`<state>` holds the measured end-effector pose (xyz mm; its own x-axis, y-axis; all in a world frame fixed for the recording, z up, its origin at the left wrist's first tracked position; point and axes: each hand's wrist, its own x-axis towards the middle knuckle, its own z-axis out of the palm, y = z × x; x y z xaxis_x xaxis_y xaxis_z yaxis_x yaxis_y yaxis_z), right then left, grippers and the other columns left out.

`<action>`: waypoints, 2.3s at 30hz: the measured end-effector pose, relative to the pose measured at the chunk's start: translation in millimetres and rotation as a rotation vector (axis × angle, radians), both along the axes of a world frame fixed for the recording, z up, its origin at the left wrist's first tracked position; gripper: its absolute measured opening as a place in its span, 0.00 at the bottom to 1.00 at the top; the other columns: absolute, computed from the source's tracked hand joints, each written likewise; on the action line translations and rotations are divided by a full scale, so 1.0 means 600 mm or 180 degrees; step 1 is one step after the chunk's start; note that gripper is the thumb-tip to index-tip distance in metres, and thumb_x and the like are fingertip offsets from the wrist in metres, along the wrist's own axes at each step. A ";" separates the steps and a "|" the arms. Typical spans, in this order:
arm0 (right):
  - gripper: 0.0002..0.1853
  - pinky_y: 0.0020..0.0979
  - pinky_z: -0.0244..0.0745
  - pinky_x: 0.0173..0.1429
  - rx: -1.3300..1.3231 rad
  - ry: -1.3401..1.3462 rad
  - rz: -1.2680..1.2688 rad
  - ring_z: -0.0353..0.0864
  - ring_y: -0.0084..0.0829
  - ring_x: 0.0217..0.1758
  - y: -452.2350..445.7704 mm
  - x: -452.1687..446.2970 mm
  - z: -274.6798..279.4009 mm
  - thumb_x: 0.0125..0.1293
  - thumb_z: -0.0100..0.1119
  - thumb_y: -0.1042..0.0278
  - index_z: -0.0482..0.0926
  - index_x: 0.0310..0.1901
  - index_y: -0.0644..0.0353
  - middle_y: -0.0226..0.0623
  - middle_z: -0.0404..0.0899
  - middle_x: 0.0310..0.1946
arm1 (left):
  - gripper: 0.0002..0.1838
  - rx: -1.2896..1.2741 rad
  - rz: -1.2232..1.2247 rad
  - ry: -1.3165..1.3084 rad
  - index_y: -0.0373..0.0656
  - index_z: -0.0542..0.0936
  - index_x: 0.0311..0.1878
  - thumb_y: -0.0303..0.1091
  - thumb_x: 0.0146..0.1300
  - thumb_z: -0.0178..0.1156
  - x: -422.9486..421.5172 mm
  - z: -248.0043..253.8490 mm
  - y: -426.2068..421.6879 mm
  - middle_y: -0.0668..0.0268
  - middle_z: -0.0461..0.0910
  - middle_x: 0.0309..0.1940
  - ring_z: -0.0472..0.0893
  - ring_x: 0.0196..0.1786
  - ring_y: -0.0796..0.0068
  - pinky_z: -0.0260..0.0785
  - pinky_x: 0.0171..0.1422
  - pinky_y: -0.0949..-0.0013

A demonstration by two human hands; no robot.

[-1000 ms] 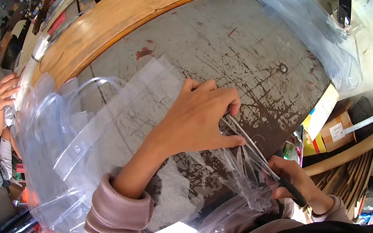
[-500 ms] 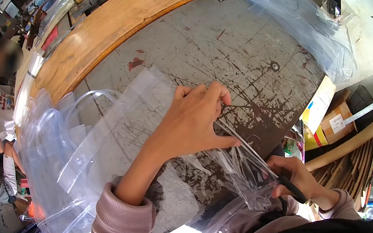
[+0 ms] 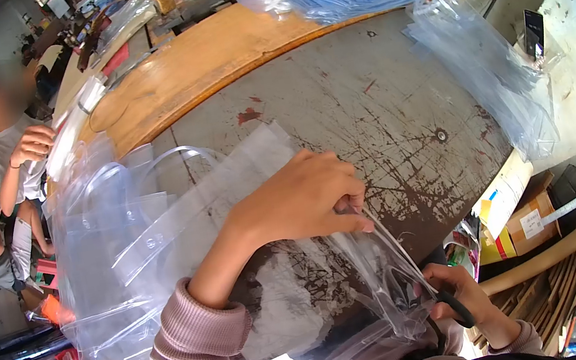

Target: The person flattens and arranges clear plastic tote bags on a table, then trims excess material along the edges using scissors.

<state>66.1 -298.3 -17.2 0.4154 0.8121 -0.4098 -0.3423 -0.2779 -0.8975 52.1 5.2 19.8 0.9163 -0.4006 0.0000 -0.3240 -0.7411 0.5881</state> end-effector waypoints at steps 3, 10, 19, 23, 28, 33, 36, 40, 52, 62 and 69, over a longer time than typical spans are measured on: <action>0.29 0.18 0.59 0.34 -0.0120 0.0500 0.0233 0.65 0.14 0.29 0.007 0.007 0.017 0.49 0.71 0.47 0.72 0.41 0.62 0.23 0.70 0.26 | 0.14 0.0061 -0.0020 0.0034 0.48 0.79 0.31 0.49 0.57 0.62 -0.002 0.004 0.000 0.74 0.71 0.27 0.70 0.38 0.75 0.56 0.48 0.68; 0.39 0.20 0.61 0.35 -0.0100 0.0315 0.0253 0.66 0.17 0.30 -0.025 0.004 0.000 0.45 0.65 0.30 0.70 0.43 0.61 0.25 0.68 0.27 | 0.09 -0.0080 -0.0140 -0.0452 0.49 0.80 0.36 0.41 0.55 0.64 -0.008 -0.001 -0.041 0.74 0.72 0.28 0.73 0.41 0.76 0.56 0.51 0.68; 0.30 0.23 0.65 0.38 -0.0043 0.0482 0.0307 0.68 0.20 0.33 -0.069 -0.005 -0.009 0.47 0.75 0.53 0.69 0.44 0.61 0.27 0.69 0.29 | 0.11 -0.0125 -0.0381 -0.0014 0.48 0.77 0.41 0.34 0.54 0.63 -0.012 0.004 -0.081 0.73 0.74 0.30 0.75 0.41 0.74 0.59 0.48 0.68; 0.27 0.27 0.70 0.42 -0.0610 -0.0262 0.0224 0.74 0.22 0.37 -0.067 -0.007 -0.011 0.43 0.78 0.65 0.71 0.42 0.59 0.30 0.76 0.33 | 0.07 -0.0367 -0.0630 0.0191 0.48 0.78 0.38 0.33 0.55 0.62 -0.007 -0.002 -0.063 0.73 0.74 0.30 0.75 0.39 0.75 0.58 0.49 0.67; 0.25 0.28 0.69 0.34 -0.0574 -0.1495 0.0577 0.76 0.26 0.28 -0.060 0.002 0.009 0.41 0.77 0.64 0.73 0.39 0.60 0.32 0.76 0.25 | 0.03 -0.0536 -0.0739 0.0149 0.49 0.80 0.34 0.32 0.56 0.62 -0.010 0.000 -0.062 0.74 0.73 0.31 0.74 0.39 0.76 0.58 0.50 0.65; 0.25 0.30 0.69 0.33 -0.0837 -0.2136 0.0598 0.76 0.35 0.27 -0.046 0.000 0.038 0.41 0.77 0.62 0.75 0.39 0.61 0.37 0.75 0.25 | 0.04 -0.0483 -0.0693 0.0242 0.50 0.79 0.35 0.30 0.55 0.62 -0.009 -0.003 -0.067 0.74 0.73 0.31 0.75 0.39 0.78 0.58 0.49 0.67; 0.23 0.32 0.70 0.32 -0.0800 -0.2359 0.0509 0.76 0.37 0.29 -0.041 -0.003 0.044 0.44 0.75 0.62 0.76 0.40 0.61 0.38 0.76 0.26 | 0.09 -0.0674 -0.0584 0.0271 0.47 0.77 0.38 0.28 0.53 0.63 -0.006 0.001 -0.070 0.73 0.73 0.29 0.75 0.37 0.77 0.58 0.47 0.68; 0.20 0.33 0.70 0.31 -0.0925 -0.2430 0.0437 0.75 0.37 0.28 -0.040 -0.008 0.048 0.45 0.73 0.66 0.76 0.39 0.61 0.38 0.76 0.27 | 0.13 -0.0766 -0.0320 0.0446 0.45 0.75 0.41 0.26 0.51 0.63 -0.003 0.006 -0.076 0.72 0.74 0.27 0.76 0.34 0.75 0.61 0.45 0.68; 0.27 0.25 0.65 0.28 -0.0928 -0.2724 0.0310 0.73 0.25 0.25 -0.044 -0.009 0.029 0.37 0.80 0.62 0.77 0.38 0.63 0.34 0.75 0.25 | 0.30 -0.0815 -0.0374 0.0712 0.47 0.67 0.59 0.24 0.51 0.62 0.000 0.008 -0.068 0.72 0.75 0.28 0.78 0.35 0.74 0.64 0.46 0.67; 0.27 0.32 0.71 0.31 -0.1074 -0.1869 0.0422 0.79 0.35 0.30 -0.039 0.004 0.030 0.40 0.77 0.59 0.76 0.42 0.59 0.38 0.76 0.27 | 0.24 0.0394 -0.0087 -0.0216 0.49 0.72 0.52 0.35 0.50 0.65 -0.025 0.022 -0.043 0.69 0.74 0.34 0.74 0.43 0.67 0.58 0.57 0.59; 0.26 0.25 0.65 0.28 -0.1032 -0.2743 0.0082 0.72 0.25 0.26 -0.024 -0.009 0.027 0.38 0.78 0.60 0.76 0.38 0.62 0.35 0.75 0.28 | 0.07 0.0786 0.0016 -0.0197 0.48 0.75 0.34 0.36 0.54 0.62 -0.028 0.031 -0.039 0.70 0.71 0.31 0.72 0.42 0.67 0.58 0.53 0.58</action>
<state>60.6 -312.7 -1.0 0.6662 0.7247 -0.1761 0.4184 -0.5586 -0.7162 35.3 -18.2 38.2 0.9195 -0.3909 -0.0412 -0.3497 -0.8615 0.3681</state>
